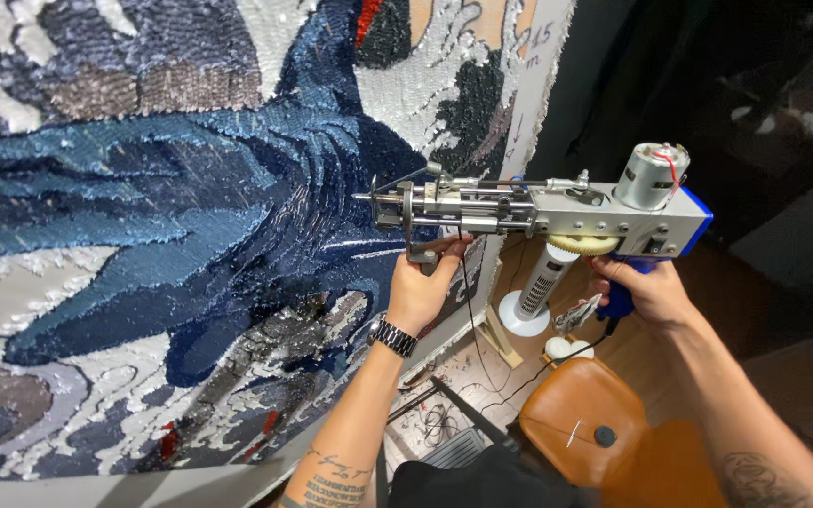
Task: The person uses a handheld tufting gun to apply blue yarn into a canvas stretched on a frame, following a pre-drawn design. The person guides the tool along the pattern to create a textured surface.
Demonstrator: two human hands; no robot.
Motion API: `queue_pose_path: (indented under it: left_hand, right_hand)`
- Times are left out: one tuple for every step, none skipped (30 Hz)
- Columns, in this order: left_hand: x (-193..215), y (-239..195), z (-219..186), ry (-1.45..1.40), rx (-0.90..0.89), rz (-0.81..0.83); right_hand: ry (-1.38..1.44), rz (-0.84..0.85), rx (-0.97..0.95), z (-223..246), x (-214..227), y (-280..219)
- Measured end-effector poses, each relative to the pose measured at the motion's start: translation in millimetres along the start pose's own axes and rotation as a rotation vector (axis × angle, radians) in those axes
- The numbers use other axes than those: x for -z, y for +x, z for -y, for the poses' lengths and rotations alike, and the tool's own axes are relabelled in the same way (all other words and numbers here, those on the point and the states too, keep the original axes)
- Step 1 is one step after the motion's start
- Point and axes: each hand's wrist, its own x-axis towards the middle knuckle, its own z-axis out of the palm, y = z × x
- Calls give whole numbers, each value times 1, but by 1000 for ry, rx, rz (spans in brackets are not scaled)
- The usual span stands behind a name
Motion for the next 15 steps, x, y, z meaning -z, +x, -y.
queue_pose_path:
  left_hand:
    - [0,-4,-5,11,9,23]
    - [1,-9,-9,20,13,22]
    - [2,-12,-14,31,15,20]
    - [5,-11,-12,43,22,44]
    - [5,-11,-9,29,-4,34]
    - [6,-12,-7,15,-31,24]
    - [7,-12,-4,12,-28,34]
    - [10,-12,-1,16,-31,26]
    - [12,-12,2,21,-34,13]
    - [12,-13,0,19,-31,19]
    - [13,-14,-1,6,-35,17]
    - [14,-16,-2,-8,-39,15]
    - [13,-15,-3,-10,-36,10]
    - [13,-14,-3,-9,-48,1]
    - [12,-11,-5,-11,-64,-10]
  right_hand:
    - [11,-25,-3,-4,5,0]
    - [13,-5,-8,-8,10,-1]
    - [16,16,-10,-12,14,-1]
    - [28,-9,-11,-16,11,-4]
    - [18,-10,-21,-15,11,-6]
    - [9,-10,-31,-15,11,-8]
    - [6,-21,-30,-18,15,-10]
    - [9,-19,-43,-21,17,-11]
    - [14,-14,-57,-23,20,-12]
    - [12,-20,-59,-15,16,-14]
    - [2,8,-41,-8,10,-15]
    - [-7,36,-24,0,4,-16]
    - [-10,40,-27,4,3,-16]
    - [-15,54,-30,7,1,-16]
    - [-23,70,-29,12,-1,-14]
